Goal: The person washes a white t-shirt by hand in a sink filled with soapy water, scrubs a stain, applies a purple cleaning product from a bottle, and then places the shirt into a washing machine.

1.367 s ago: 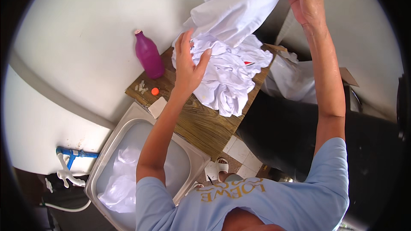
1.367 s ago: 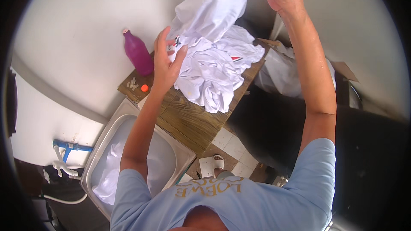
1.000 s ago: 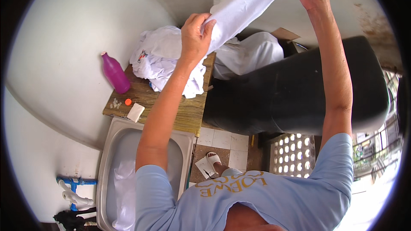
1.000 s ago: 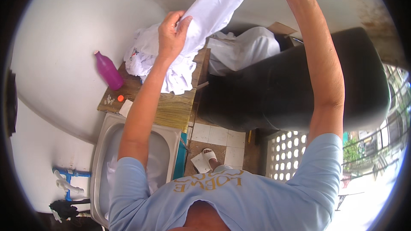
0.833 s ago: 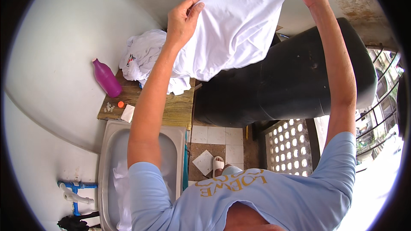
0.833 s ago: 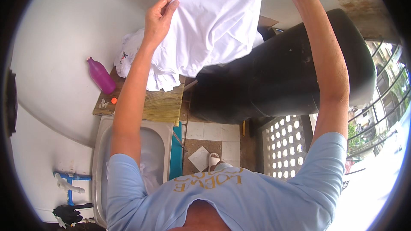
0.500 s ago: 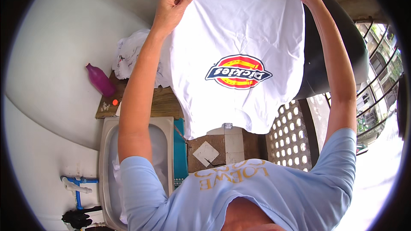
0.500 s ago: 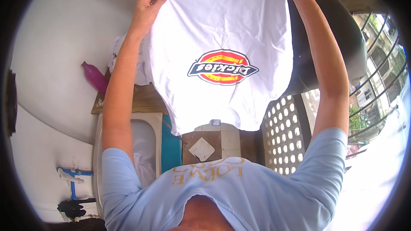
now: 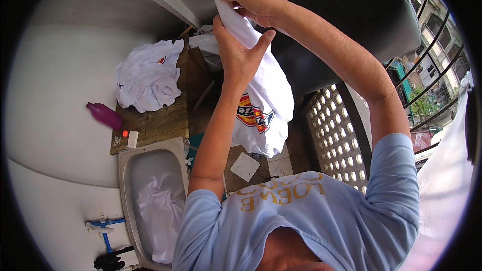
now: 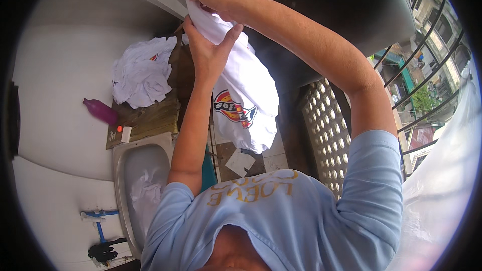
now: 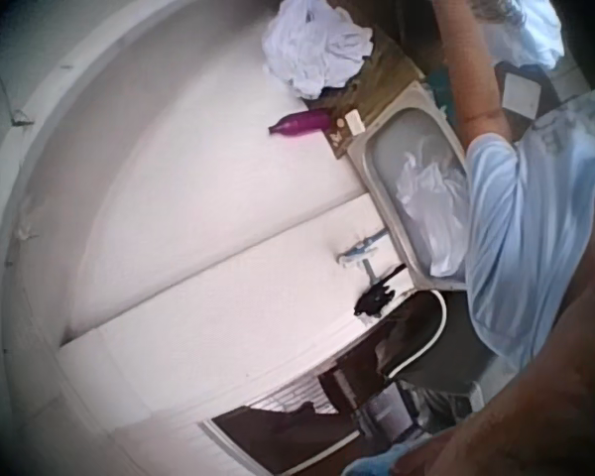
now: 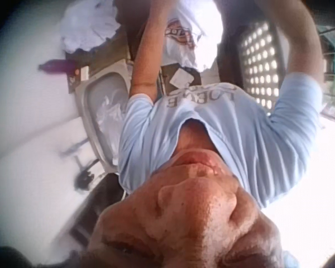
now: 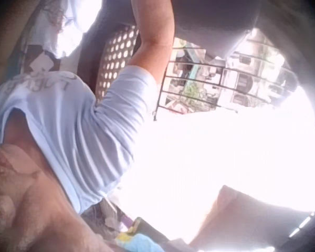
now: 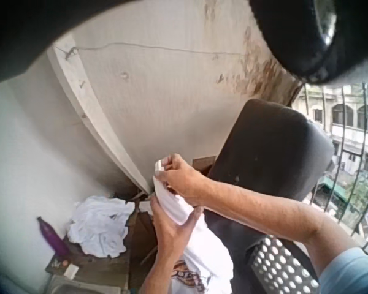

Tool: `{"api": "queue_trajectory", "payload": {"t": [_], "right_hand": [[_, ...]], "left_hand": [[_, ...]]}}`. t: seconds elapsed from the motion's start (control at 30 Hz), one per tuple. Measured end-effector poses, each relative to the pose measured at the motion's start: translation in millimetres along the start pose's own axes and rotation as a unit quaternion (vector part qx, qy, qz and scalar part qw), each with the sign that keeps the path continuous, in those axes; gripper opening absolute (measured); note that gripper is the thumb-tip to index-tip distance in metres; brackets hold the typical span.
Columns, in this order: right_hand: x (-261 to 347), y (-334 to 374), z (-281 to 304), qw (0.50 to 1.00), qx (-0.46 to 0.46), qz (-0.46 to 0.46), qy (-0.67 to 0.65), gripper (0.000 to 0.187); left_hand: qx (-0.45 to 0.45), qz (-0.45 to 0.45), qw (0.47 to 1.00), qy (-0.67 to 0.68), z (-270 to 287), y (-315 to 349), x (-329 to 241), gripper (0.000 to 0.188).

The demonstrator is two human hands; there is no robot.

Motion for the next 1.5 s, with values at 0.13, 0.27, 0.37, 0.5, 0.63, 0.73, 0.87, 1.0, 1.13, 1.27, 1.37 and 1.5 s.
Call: {"api": "queue_trajectory", "payload": {"t": [0.13, 0.27, 0.37, 0.5, 0.63, 0.73, 0.87, 1.0, 1.13, 1.27, 1.37, 1.5], "right_hand": [[-8, 11, 10, 0.981, 0.190, 0.048, -0.009, 0.044], [-44, 22, 62, 0.971, 0.102, 0.148, 0.156, 0.058], [-76, 34, 55, 0.971, 0.127, 0.167, 0.116, 0.067], [-80, 33, 51, 0.984, 0.163, 0.064, -0.042, 0.039], [-80, 36, 42, 0.977, 0.121, 0.005, -0.173, 0.023], [-92, 33, 42, 0.965, 0.125, -0.042, -0.226, 0.021], [-105, 39, 44, 0.965, 0.092, -0.066, -0.236, 0.020], [-124, 47, 48, 0.973, 0.021, -0.083, -0.214, 0.020], [-129, 62, 61, 0.986, -0.038, -0.099, -0.129, 0.040], [-115, 82, 68, 0.991, 0.053, 0.047, 0.114, 0.071], [-111, 97, 64, 0.944, 0.104, 0.089, 0.302, 0.076], [-110, 115, 66, 0.923, 0.091, 0.049, 0.370, 0.055]], "left_hand": [[0.018, 0.146, 0.955, 0.257, 28, -3, 51, 0.052], [0.075, 0.221, 0.914, 0.332, 36, -3, 56, 0.045], [0.103, 0.230, 0.900, 0.354, 35, -4, 49, 0.046], [0.032, 0.201, 0.958, 0.201, 44, -10, 48, 0.047], [0.013, 0.149, 0.988, 0.045, 63, 27, 50, 0.048], [0.095, 0.160, 0.982, 0.039, 41, 66, 43, 0.034], [0.057, 0.185, 0.981, 0.030, 85, 84, 89, 0.018], [0.013, 0.195, 0.966, 0.168, 121, 74, 106, 0.020], [0.022, 0.161, 0.980, 0.118, 142, 64, 115, 0.023], [0.056, 0.156, 0.982, 0.094, 156, 39, 105, 0.019], [0.107, 0.159, 0.979, 0.069, 172, 22, 107, 0.016], [0.169, 0.167, 0.970, 0.051, 170, 12, 94, 0.015]]}}
Point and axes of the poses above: each hand's wrist, its own y-axis away from the middle knuckle, its own z-axis out of the back of the hand, x = y × z, the point moved 6 cm from there along -y, towards the middle knuckle, and after that the axes turned 10 degrees about -y, right-handed, at the moved point
